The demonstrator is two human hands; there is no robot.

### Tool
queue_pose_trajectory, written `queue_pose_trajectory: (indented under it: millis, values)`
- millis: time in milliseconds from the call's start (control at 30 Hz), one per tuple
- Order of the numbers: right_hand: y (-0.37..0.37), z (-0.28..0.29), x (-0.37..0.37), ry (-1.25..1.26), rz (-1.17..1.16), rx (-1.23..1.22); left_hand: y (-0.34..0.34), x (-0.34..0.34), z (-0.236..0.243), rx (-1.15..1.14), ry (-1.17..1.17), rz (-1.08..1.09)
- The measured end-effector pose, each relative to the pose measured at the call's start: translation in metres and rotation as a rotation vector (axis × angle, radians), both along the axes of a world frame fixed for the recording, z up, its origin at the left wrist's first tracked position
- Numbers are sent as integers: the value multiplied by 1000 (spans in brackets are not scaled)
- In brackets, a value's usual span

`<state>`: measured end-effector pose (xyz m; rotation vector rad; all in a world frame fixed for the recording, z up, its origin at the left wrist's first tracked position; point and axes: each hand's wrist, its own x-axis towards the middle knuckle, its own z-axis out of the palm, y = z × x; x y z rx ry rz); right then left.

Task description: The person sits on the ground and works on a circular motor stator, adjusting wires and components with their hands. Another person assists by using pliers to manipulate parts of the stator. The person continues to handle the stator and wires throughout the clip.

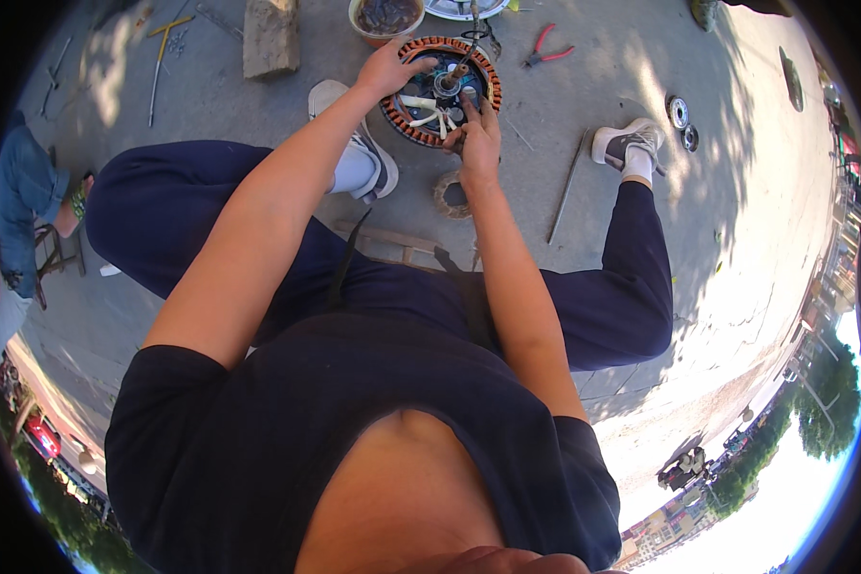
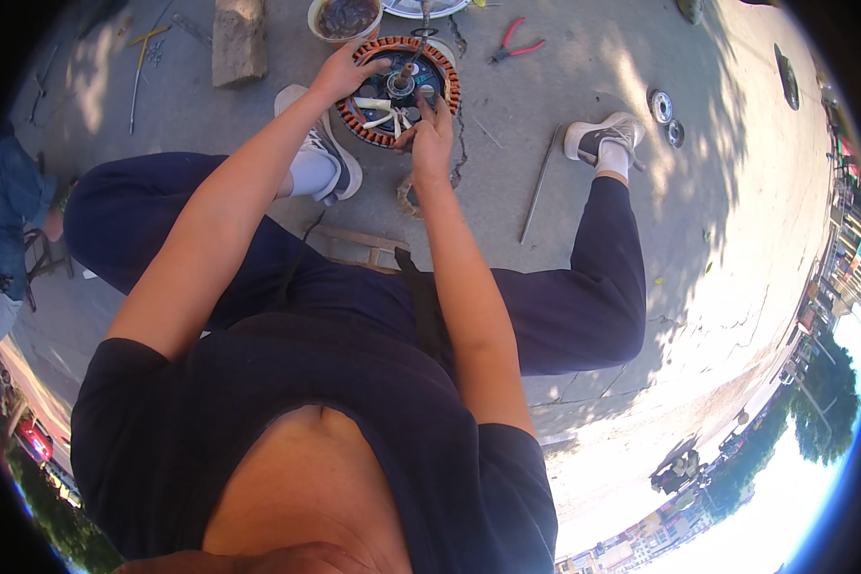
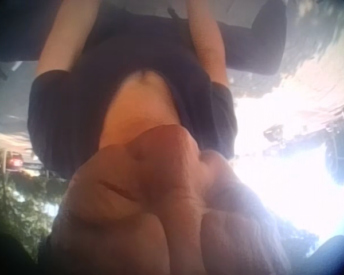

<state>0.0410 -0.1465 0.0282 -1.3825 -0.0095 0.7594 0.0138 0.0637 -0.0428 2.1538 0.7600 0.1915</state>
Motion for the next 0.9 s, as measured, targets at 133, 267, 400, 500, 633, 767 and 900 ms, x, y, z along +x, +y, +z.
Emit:
queue_pose_trajectory:
  millis: [133, 267, 400, 500, 633, 767, 900]
  values:
    - [-5, 2, 4, -217, 118, -164, -1, -1, 6, -56, 35, 0]
    - [-20, -15, 19, -1310, 437, -551, -1, 3, 0, -10, 28, 4]
    - [-12, 5, 15, -1275, 621, -764, 3, 0, -4, -53, 28, 3]
    - [-5, 13, 14, -1278, 664, -839, 2, 1, -4, -47, 37, 12]
    - [-2, 14, 12, -1347, 721, -875, 2, 4, -2, -64, 44, 11]
    - [-1, 10, 15, -1417, 773, -844, 5, 7, -11, -63, -2, -7]
    - [1, 12, 21, -1411, 893, -865, 5, 10, -10, -64, 50, -6]
